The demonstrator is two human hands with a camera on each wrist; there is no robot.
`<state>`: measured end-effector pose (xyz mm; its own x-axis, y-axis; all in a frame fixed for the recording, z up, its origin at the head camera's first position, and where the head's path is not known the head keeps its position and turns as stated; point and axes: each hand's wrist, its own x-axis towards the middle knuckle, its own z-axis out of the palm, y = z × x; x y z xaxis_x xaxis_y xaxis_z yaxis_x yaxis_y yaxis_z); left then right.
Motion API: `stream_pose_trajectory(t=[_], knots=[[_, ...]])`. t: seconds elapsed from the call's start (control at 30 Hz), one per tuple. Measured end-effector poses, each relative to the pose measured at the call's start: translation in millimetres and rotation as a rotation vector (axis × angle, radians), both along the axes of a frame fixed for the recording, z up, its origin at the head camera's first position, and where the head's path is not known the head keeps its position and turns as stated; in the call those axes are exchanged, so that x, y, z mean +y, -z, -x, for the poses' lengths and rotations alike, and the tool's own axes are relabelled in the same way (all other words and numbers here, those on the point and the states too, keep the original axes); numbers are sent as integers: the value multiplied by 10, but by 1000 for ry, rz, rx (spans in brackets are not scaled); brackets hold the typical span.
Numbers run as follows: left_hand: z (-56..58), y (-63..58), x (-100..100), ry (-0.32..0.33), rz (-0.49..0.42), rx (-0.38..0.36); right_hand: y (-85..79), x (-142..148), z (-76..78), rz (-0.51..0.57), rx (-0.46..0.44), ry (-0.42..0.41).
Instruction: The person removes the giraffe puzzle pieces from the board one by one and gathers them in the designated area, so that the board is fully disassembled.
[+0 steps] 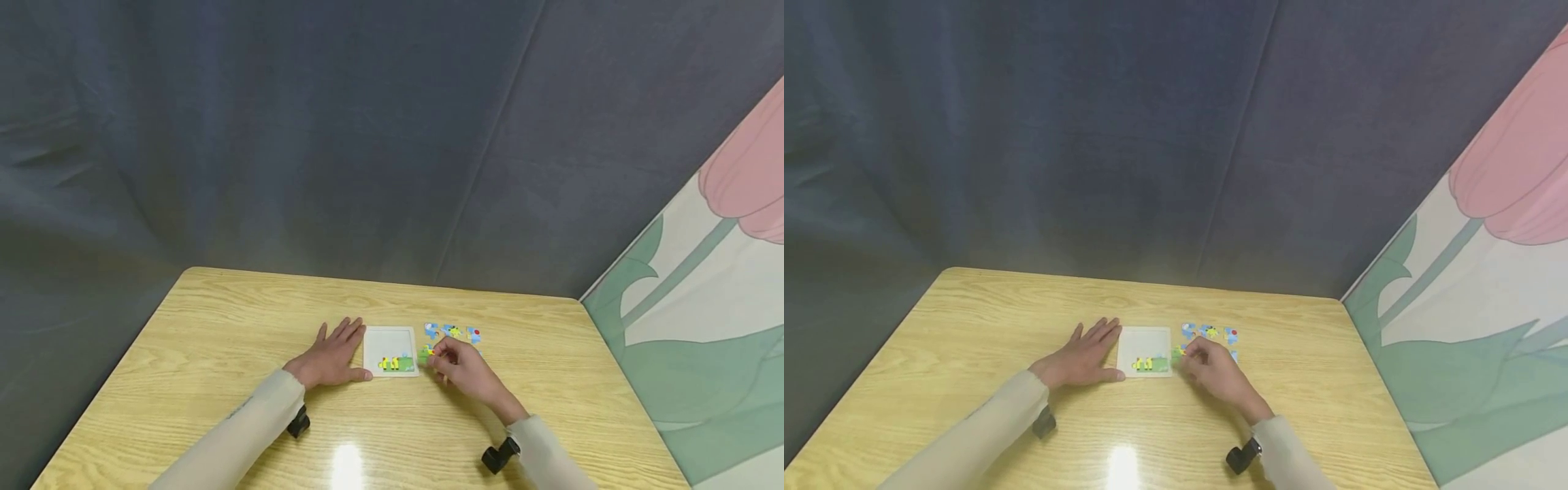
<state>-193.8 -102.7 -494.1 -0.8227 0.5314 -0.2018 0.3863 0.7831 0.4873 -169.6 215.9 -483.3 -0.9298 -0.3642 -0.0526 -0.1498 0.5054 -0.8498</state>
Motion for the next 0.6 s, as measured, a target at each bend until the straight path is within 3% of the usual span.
stream_pose_trajectory(t=[0.23, 0.47, 0.6], knots=[[5, -28, 11, 2, 37, -4, -1, 130, -42, -55, 6, 25], [-1, -71, 3, 11, 48, -2, 34, 182, -69, -228, 88, 46], [4, -29, 2, 4, 40, -9, 42, 177, -100, -316, 109, 27]])
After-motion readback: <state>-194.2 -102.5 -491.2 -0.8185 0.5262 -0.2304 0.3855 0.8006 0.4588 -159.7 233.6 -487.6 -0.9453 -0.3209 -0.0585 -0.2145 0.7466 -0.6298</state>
